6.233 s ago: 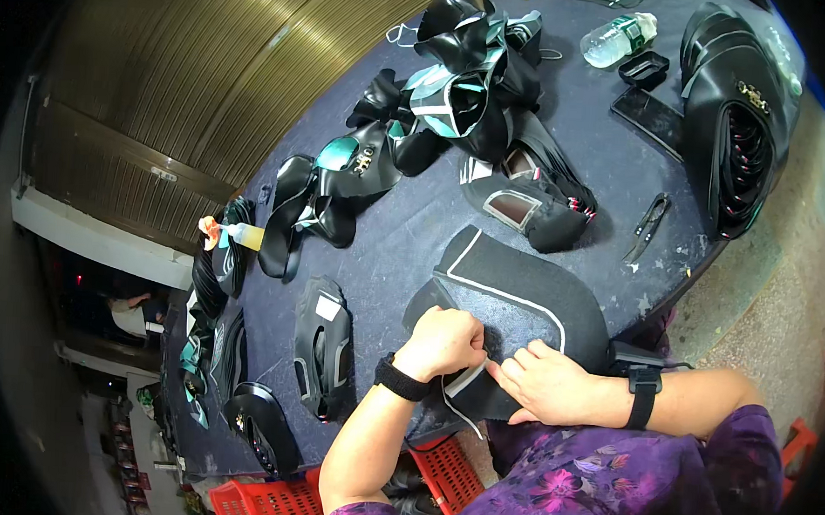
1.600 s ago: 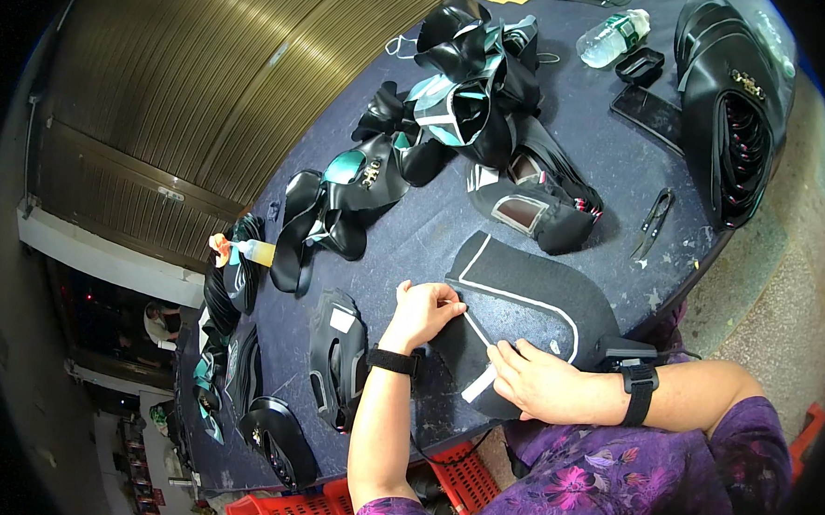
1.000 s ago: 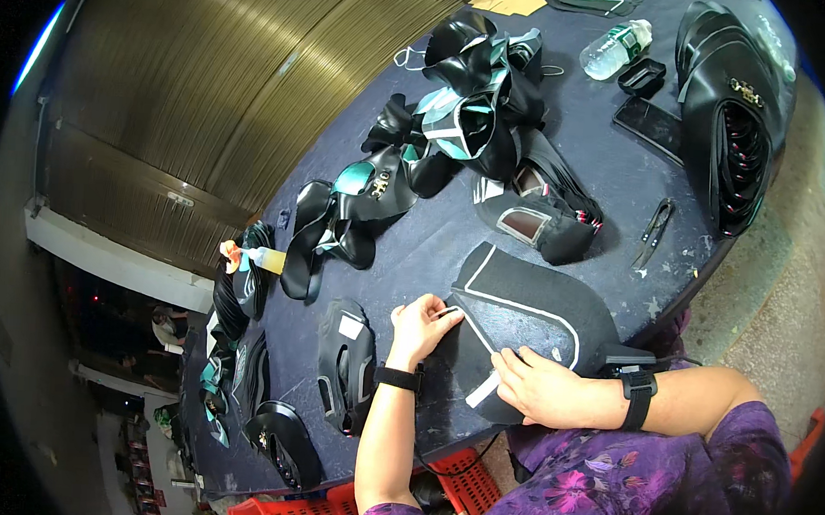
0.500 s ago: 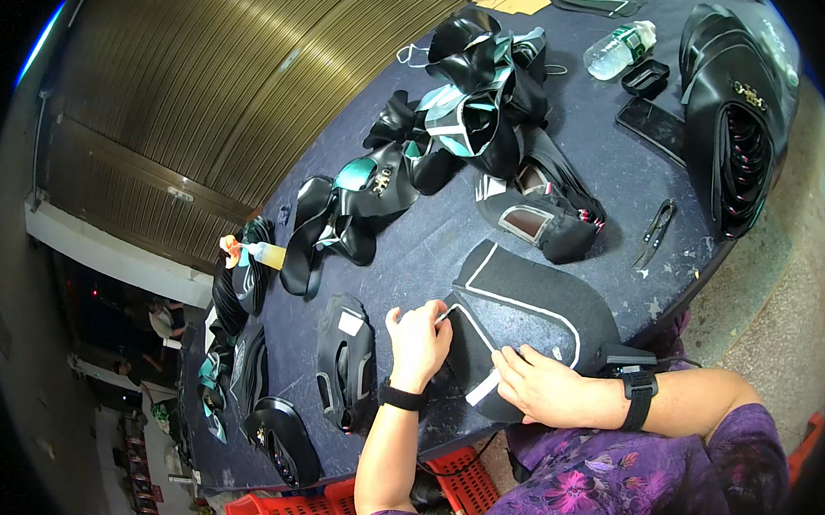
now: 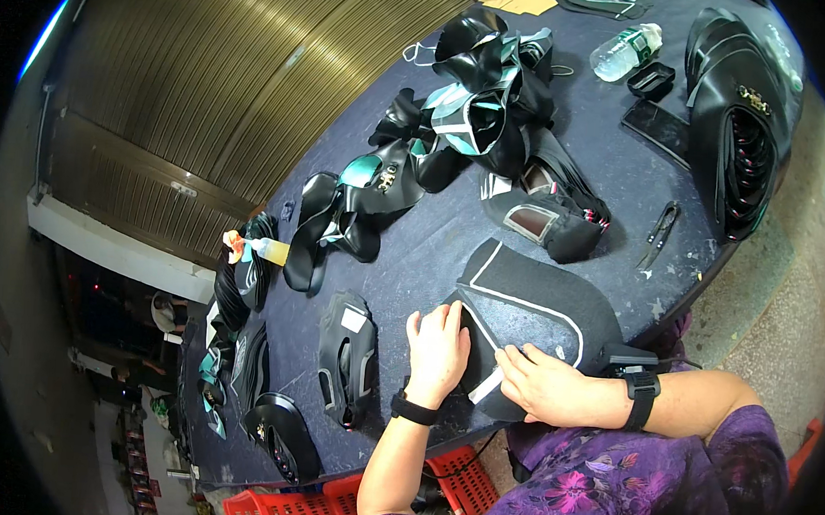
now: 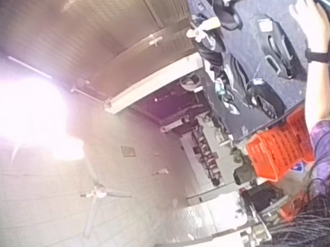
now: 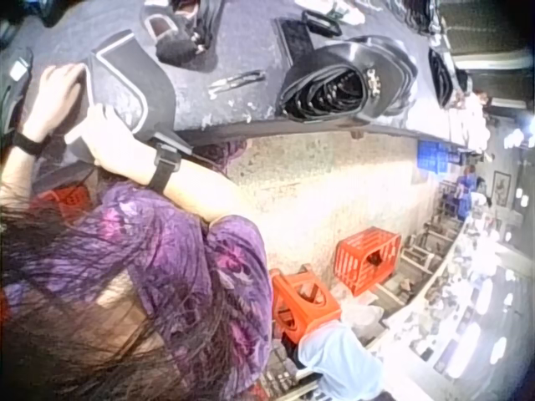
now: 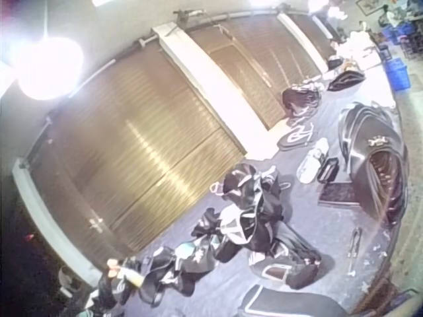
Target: Inspecting and organizing shoe upper components and decorative buckles on a work table.
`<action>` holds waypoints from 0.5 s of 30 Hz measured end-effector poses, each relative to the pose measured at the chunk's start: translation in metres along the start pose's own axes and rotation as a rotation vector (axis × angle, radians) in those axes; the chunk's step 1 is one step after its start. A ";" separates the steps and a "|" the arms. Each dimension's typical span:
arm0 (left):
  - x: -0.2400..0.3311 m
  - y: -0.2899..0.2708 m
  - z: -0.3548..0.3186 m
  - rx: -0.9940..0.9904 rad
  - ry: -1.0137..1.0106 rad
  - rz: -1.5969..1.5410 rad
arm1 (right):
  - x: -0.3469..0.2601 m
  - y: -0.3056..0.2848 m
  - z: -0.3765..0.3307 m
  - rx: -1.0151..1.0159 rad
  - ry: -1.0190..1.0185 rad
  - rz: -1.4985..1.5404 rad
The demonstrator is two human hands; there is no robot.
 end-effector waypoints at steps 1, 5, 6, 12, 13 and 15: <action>0.002 0.001 0.000 0.006 0.020 0.023 | -0.001 0.001 0.000 -0.013 -0.012 -0.014; 0.009 0.005 0.001 -0.035 0.036 0.080 | 0.002 0.001 0.000 -0.001 0.013 0.010; 0.010 0.007 0.001 -0.043 0.035 0.104 | 0.002 0.001 0.000 -0.010 0.011 0.004; 0.014 0.007 0.001 -0.070 0.034 0.157 | 0.000 0.003 0.001 -0.004 0.001 -0.050; 0.013 0.010 0.000 -0.097 0.040 0.168 | 0.000 0.003 0.001 -0.009 0.001 -0.057; 0.001 0.016 -0.002 -0.162 0.006 0.050 | 0.000 0.002 0.001 -0.020 -0.003 -0.039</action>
Point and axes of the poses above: each hand's wrist, its own z-axis towards the middle knuckle, its own y-axis out of the palm, x = y × z, the point moved 10 cm from there along z, towards the middle knuckle, and after that the axes turned 10 degrees about -y, right-handed, at the moved point
